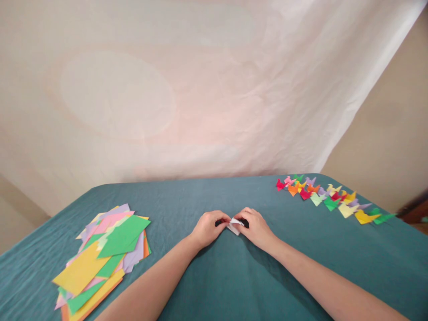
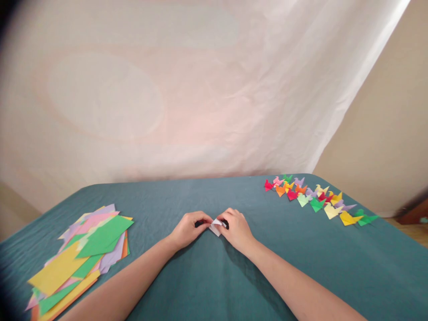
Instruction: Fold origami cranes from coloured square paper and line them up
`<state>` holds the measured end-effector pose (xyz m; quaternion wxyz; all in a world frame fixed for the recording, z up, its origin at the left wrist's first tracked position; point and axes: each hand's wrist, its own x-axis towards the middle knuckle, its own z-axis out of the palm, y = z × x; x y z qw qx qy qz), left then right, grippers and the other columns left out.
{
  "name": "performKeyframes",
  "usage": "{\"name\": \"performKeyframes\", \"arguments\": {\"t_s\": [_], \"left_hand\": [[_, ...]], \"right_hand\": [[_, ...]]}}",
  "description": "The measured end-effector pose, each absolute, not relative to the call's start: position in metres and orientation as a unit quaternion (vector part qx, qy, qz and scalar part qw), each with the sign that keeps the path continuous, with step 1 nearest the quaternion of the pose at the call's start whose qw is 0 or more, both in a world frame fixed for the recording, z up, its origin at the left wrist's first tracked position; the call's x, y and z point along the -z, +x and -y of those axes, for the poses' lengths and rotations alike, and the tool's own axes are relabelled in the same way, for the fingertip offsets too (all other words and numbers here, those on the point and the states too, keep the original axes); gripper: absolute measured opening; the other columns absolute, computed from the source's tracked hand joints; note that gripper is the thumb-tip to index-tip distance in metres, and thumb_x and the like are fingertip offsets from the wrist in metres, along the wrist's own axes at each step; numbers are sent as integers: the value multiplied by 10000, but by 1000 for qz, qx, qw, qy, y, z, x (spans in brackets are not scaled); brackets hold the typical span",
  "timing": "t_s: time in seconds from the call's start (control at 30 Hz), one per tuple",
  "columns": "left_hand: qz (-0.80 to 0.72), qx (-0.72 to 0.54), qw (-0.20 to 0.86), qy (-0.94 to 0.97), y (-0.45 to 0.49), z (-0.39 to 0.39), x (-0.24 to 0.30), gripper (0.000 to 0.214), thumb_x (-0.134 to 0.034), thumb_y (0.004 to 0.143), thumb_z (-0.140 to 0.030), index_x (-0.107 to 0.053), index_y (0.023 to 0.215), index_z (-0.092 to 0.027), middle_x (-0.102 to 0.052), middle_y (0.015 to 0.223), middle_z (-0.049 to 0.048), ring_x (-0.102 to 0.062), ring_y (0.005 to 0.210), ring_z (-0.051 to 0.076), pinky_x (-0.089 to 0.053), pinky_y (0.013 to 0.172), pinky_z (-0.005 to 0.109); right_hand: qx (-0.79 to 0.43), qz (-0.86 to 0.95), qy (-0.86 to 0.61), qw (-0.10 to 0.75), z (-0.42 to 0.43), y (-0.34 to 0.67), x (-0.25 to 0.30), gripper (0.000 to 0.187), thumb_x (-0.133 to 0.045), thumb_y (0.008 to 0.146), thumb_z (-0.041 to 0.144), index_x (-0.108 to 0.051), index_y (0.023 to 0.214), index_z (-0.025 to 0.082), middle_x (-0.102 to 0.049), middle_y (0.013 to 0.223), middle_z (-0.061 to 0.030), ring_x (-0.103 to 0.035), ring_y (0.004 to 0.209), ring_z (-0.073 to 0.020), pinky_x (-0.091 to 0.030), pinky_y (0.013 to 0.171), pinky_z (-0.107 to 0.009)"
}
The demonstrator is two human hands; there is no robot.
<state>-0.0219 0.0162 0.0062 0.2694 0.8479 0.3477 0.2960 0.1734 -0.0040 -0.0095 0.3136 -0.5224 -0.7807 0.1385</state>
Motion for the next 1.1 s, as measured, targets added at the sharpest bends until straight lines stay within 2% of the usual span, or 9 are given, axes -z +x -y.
{"name": "performKeyframes", "arguments": {"t_s": [0.23,0.6,1.1], "left_hand": [[-348,-300,275,845,-20,-19,-7,163,-522,827,-178,-669,895,-197,-661,868,13,-588,804,136,-429,744,217],[-354,-282,340,824,-22,-22,-8,174,-545,811,-223,-687,905,-190,-686,867,14,-611,776,139,-453,725,221],[-388,-287,328,812,-13,-28,1,165,-605,773,-270,-679,882,-170,-661,789,12,-580,701,125,-434,644,202]], "right_hand": [[-140,779,-526,311,5,172,8,115,-605,786,299,-670,854,233,-598,836,-25,-531,832,-180,-380,762,-298],[-150,768,-538,313,3,172,6,103,-614,766,290,-663,829,225,-599,814,-19,-537,811,-177,-380,744,-293],[-156,767,-543,305,1,172,11,115,-630,740,254,-659,845,217,-592,820,-22,-526,818,-178,-367,737,-292]]}}
